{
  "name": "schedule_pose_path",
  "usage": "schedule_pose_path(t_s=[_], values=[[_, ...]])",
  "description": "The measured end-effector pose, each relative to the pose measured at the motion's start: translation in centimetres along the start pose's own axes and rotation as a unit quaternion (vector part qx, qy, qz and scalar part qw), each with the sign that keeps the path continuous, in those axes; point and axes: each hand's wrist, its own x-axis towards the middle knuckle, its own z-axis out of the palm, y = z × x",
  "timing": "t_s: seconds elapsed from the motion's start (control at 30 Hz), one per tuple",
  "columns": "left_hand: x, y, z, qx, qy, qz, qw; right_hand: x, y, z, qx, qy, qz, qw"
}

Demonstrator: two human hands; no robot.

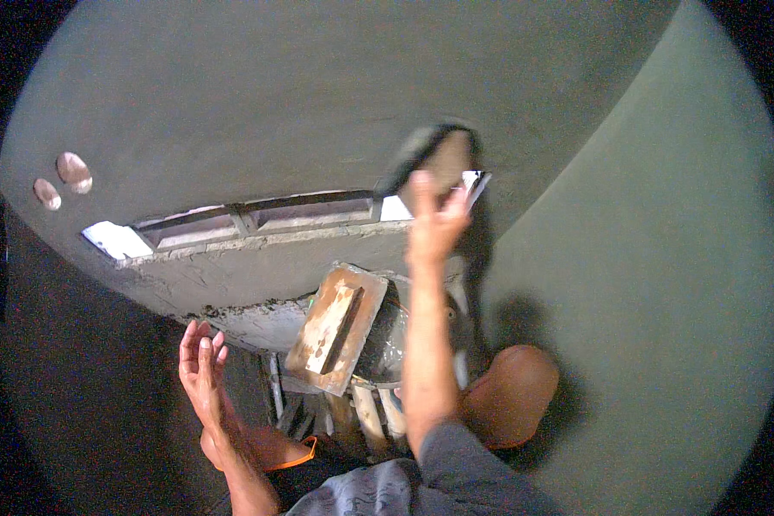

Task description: The person is smoothing plaster on an interior wall with a float, taking material from a bucket using a trowel. They work across the wall surface and around window openings in an unfinished room.

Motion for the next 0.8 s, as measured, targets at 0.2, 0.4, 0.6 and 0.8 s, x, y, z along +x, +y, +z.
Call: schedule_pose_path(t_s=[0.2, 0.4, 0.6, 0.8], values=[[-0.2, 0.6, 0.5, -0.035, 0.013, 0.011, 0.999, -13.9, -2.2, 16.5, 0.026, -0.131, 0.007, 0.991], [0.2, 0.8, -0.9, -0.067, 0.039, 0.027, 0.997, -12.5, -3.7, 12.1, -0.203, -0.239, -0.321, 0.894], [-0.3, -0.3, 0.3, -0.051, -0.016, 0.017, 0.998, -1.9, 0.6, 2.9, -0.338, -0.137, -0.346, 0.864], [0.7, -1.9, 0.5, 0.01, -0.034, -0.006, 0.999, -10.0, -0.8, 7.0, -0.339, -0.356, -0.344, 0.8]])
